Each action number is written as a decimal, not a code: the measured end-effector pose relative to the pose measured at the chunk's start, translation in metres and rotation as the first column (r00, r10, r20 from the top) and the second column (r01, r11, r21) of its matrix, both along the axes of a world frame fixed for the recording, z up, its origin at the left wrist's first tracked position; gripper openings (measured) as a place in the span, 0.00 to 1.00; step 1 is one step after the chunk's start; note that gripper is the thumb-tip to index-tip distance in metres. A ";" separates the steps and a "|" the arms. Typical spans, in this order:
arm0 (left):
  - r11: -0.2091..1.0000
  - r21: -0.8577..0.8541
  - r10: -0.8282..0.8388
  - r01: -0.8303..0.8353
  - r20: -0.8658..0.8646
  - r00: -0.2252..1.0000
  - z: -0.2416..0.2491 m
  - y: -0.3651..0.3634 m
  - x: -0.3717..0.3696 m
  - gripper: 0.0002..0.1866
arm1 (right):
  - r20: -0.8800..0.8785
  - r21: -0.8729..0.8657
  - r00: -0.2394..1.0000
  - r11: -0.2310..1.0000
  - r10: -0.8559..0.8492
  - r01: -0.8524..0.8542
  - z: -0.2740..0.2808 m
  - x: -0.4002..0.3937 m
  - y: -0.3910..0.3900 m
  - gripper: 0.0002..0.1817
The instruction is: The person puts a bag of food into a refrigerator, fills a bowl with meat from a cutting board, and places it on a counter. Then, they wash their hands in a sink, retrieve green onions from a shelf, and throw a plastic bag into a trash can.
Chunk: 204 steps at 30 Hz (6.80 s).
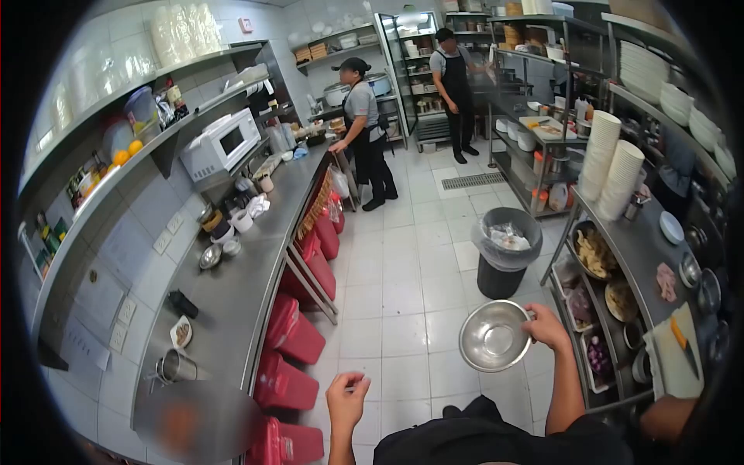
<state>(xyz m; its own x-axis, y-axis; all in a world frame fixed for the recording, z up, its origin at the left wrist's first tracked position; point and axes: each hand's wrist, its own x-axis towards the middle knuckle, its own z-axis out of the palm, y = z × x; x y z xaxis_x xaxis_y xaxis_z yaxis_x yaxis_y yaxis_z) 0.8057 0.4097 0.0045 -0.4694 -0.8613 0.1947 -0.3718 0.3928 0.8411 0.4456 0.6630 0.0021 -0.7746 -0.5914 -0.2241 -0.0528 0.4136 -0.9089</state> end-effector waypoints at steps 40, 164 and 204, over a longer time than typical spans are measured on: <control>0.496 0.682 -0.568 0.537 -0.213 0.795 -0.011 -0.422 -0.748 0.19 | 0.044 0.002 0.999 1.000 -0.010 0.010 -0.005 -0.560 -0.430 0.22; -0.140 0.849 -0.975 0.509 -0.208 0.079 -0.202 -0.349 -1.791 0.06 | -0.797 0.224 0.346 0.291 -0.494 0.930 -0.140 -1.419 -0.250 0.26; -0.282 0.875 -0.958 0.394 -0.277 -0.070 -0.208 -0.286 -1.760 0.08 | -0.782 0.198 0.344 0.315 -0.519 0.928 -0.149 -1.426 -0.260 0.09</control>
<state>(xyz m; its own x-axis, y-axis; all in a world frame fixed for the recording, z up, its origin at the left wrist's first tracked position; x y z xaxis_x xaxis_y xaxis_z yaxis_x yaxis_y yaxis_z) -0.9545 0.1240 -0.2034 -0.4847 0.6833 -0.5460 -0.5903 0.2051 0.7807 -0.9804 0.4032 -0.1465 -0.8473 0.3938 0.3564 0.2350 0.8798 -0.4133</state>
